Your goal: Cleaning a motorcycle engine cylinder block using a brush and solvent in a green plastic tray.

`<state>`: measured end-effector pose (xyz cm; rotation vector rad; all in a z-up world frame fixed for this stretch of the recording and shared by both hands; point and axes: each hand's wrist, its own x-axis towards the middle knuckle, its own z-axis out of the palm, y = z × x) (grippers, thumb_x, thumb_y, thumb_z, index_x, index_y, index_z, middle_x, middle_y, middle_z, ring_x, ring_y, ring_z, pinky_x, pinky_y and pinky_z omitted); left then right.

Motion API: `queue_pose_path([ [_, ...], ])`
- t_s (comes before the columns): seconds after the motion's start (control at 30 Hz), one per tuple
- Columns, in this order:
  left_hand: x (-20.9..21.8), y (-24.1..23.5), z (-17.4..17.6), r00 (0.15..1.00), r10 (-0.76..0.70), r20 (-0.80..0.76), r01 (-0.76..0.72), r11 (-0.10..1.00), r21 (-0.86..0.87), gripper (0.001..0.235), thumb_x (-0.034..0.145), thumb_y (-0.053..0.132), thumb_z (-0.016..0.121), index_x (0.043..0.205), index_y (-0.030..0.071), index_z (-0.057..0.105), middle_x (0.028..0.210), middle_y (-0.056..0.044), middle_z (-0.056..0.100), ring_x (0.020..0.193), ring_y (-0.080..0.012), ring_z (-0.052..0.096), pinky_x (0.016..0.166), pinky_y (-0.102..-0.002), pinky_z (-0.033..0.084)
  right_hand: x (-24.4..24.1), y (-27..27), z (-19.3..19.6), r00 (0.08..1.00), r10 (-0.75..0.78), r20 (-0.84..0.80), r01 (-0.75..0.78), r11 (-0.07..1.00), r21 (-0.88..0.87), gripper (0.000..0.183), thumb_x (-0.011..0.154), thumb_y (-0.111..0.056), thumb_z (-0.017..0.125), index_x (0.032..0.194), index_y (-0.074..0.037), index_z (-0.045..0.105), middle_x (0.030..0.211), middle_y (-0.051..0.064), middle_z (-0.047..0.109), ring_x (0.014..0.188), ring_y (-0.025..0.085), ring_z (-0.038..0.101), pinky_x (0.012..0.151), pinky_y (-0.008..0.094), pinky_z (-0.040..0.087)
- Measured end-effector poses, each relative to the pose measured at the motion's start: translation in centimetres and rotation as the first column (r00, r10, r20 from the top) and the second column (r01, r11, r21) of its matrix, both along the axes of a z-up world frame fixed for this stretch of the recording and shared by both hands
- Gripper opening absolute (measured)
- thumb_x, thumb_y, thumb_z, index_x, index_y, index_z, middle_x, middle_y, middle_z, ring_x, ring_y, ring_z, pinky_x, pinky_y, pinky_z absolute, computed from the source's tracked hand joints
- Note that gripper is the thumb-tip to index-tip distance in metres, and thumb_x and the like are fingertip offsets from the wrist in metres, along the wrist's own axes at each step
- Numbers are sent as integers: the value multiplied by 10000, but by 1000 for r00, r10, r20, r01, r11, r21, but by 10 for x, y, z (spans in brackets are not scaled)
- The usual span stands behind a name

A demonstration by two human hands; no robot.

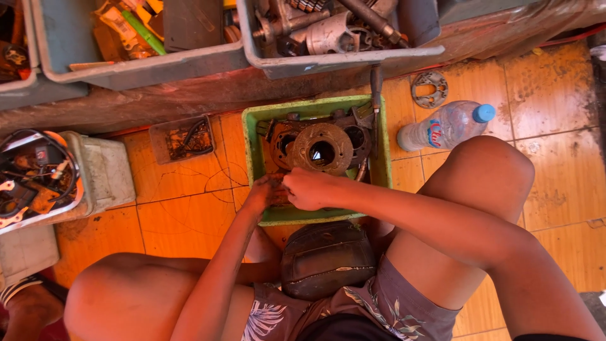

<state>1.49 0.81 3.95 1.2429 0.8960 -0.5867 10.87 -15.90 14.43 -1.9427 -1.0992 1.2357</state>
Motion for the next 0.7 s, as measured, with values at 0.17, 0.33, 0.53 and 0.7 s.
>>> queue_pose_path([
  [0.17,1,-1,21,998,47,46,-45,998,-38,490,970,139,455,1430,-14,522,1252,-233,622,1161,-343,605,925,-464,541,-22,-27,-3,990,-61,126,53,996,70,323,1023,-135,500,730,-51,608,546,60,538,424,103,452,395,243,406],
  [0.33,4,2,-17,995,83,51,-77,991,-113,479,1006,78,449,1472,-35,457,1307,-315,577,1231,-417,609,1006,-493,537,-55,-75,-16,963,79,257,-91,995,34,264,1019,-139,518,909,33,684,847,220,679,661,279,659,543,354,576],
  [0.53,8,3,-41,991,120,59,-111,985,-135,660,975,138,511,1560,-57,275,1343,-332,556,1189,-431,623,960,-522,570,-70,-98,-61,741,115,662,-176,984,26,291,1039,-159,551,1246,22,645,1287,253,606,1019,357,685,755,383,636],
  [0.7,11,0,-37,993,105,47,-98,988,-119,791,1003,123,476,1608,-65,2,1491,-388,384,1284,-512,543,1036,-607,532,-59,-99,-42,712,89,697,-242,962,125,340,1082,-151,483,1349,49,548,1421,265,495,1132,376,637,915,461,624],
])
